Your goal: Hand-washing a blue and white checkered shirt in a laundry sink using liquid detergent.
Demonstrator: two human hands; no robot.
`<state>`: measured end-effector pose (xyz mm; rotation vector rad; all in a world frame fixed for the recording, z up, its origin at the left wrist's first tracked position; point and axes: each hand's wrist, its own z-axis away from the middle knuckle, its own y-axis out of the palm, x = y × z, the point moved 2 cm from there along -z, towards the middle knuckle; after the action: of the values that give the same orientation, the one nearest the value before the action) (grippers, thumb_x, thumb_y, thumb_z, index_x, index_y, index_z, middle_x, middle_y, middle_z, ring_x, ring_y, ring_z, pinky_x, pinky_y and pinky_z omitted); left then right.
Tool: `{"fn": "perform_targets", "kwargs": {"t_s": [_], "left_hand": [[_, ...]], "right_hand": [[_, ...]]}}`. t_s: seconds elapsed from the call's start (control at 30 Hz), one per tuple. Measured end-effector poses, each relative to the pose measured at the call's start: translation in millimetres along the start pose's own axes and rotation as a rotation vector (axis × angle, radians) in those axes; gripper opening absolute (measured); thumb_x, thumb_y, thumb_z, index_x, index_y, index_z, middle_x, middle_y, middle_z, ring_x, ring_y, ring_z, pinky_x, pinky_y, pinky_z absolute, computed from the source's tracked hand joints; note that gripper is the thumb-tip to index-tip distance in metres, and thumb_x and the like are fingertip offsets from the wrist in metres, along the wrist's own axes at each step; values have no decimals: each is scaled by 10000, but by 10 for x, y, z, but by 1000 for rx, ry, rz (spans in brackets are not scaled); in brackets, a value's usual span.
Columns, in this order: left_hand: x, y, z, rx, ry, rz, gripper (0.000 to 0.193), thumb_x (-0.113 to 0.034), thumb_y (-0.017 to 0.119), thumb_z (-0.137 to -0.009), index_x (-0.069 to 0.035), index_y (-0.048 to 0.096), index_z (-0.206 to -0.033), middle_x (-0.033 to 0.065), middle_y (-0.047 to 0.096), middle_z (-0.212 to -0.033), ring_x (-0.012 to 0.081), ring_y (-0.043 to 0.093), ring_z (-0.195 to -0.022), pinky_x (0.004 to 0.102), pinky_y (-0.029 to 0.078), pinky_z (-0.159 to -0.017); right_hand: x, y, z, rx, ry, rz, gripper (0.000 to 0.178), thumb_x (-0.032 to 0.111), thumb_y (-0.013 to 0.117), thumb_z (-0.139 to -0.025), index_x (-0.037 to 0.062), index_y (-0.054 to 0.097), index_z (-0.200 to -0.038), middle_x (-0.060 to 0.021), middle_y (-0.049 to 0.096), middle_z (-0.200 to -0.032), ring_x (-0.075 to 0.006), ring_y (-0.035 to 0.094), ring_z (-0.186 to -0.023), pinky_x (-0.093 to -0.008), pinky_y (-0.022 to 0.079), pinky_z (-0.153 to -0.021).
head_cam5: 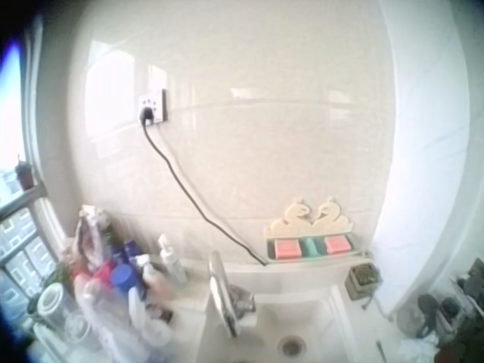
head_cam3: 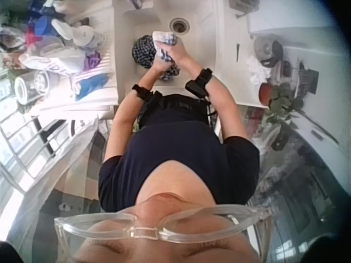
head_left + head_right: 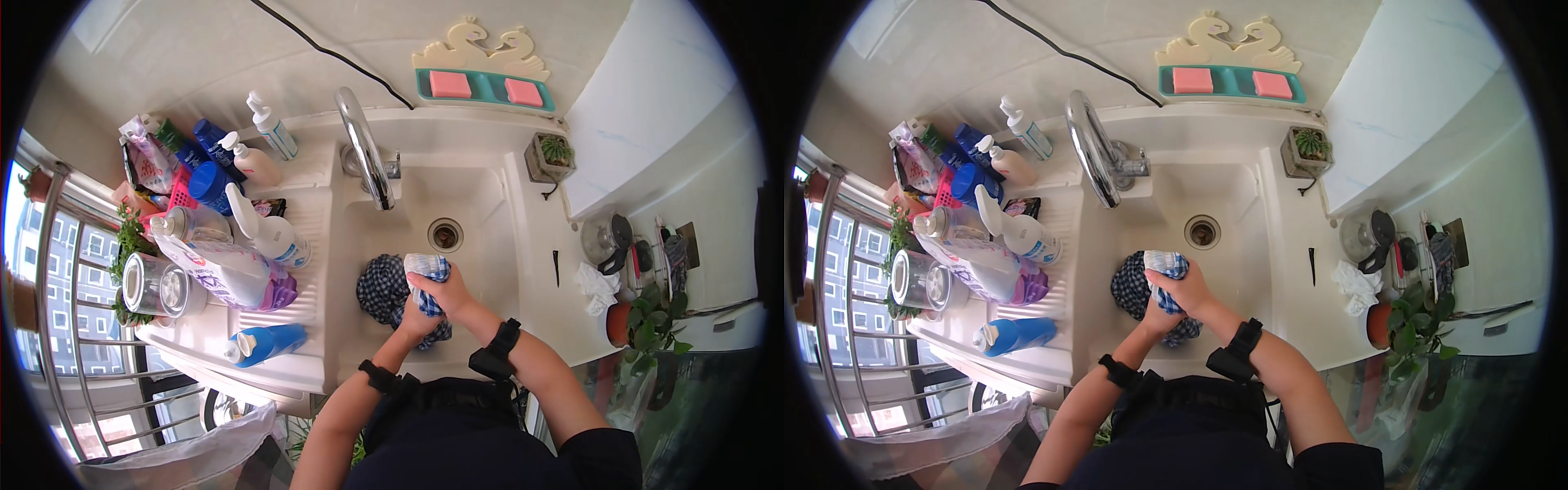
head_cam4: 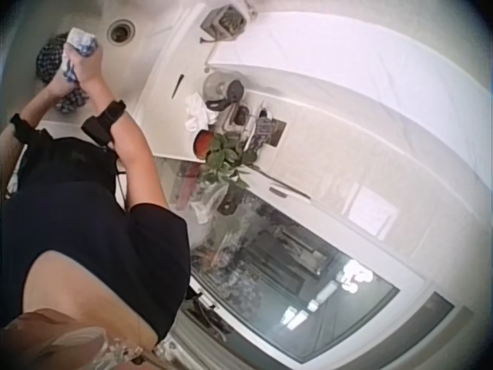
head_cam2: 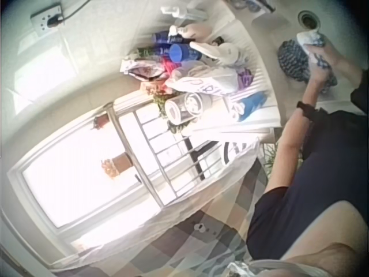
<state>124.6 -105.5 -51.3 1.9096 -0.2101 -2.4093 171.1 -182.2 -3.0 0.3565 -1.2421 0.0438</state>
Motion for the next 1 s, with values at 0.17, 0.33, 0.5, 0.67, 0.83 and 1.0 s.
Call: {"fn": "perform_targets", "kwargs": {"t_s": [0.17, 0.33, 0.5, 0.67, 0.83, 1.0], "left_hand": [[23, -188, 25, -122, -287, -134, 388, -46, 732, -534, -8, 582, -890, 52, 598, -853, 140, 564, -777, 266, 452, -659], [264, -527, -2, -286, -528, 129, 442, -20, 715, -555, 56, 531, -950, 127, 578, -897, 233, 574, -802, 347, 472, -689], [533, -711, 97, -470, -777, 319, 536, -85, 718, -585, 110, 476, -1021, 192, 540, -980, 274, 564, -862, 374, 469, -714], [360, -668, 168, -384, -738, 288, 594, -99, 724, -588, 115, 451, -1070, 193, 527, -1041, 265, 541, -929, 348, 454, -768], [295, -591, 117, -329, -744, 372, 516, -90, 719, -605, 93, 491, -1031, 159, 552, -1005, 244, 546, -911, 328, 454, -756], [255, -566, 86, -281, -756, 388, 490, -79, 715, -606, 85, 506, -1018, 149, 558, -997, 238, 544, -916, 327, 451, -762]], "right_hand": [[-73, 7, -169, 114, 94, 87, 477, 260, 686, -703, -24, 530, -1053, -107, 595, -963, -151, 567, -858, -279, 440, -755], [30, -260, -727, -37, -173, 645, 632, 442, 613, -728, -26, 467, -1127, -151, 598, -961, -220, 582, -886, -294, 444, -777], [572, -185, -1471, -70, -269, 722, 528, 426, 547, -779, -52, 538, -1005, -165, 619, -731, -271, 608, -681, -339, 465, -637], [852, -12, -1859, -186, -410, 1005, 472, 379, 465, -825, -63, 577, -705, -228, 550, -609, -374, 556, -618, -387, 449, -578], [777, -11, -1958, -211, -578, 1021, 382, 270, 473, -808, -55, 551, -623, -228, 524, -580, -391, 526, -566, -417, 430, -541], [806, -6, -1953, -166, -589, 1024, 319, 206, 483, -780, -55, 539, -605, -229, 497, -551, -392, 506, -533, -426, 415, -520]]}}
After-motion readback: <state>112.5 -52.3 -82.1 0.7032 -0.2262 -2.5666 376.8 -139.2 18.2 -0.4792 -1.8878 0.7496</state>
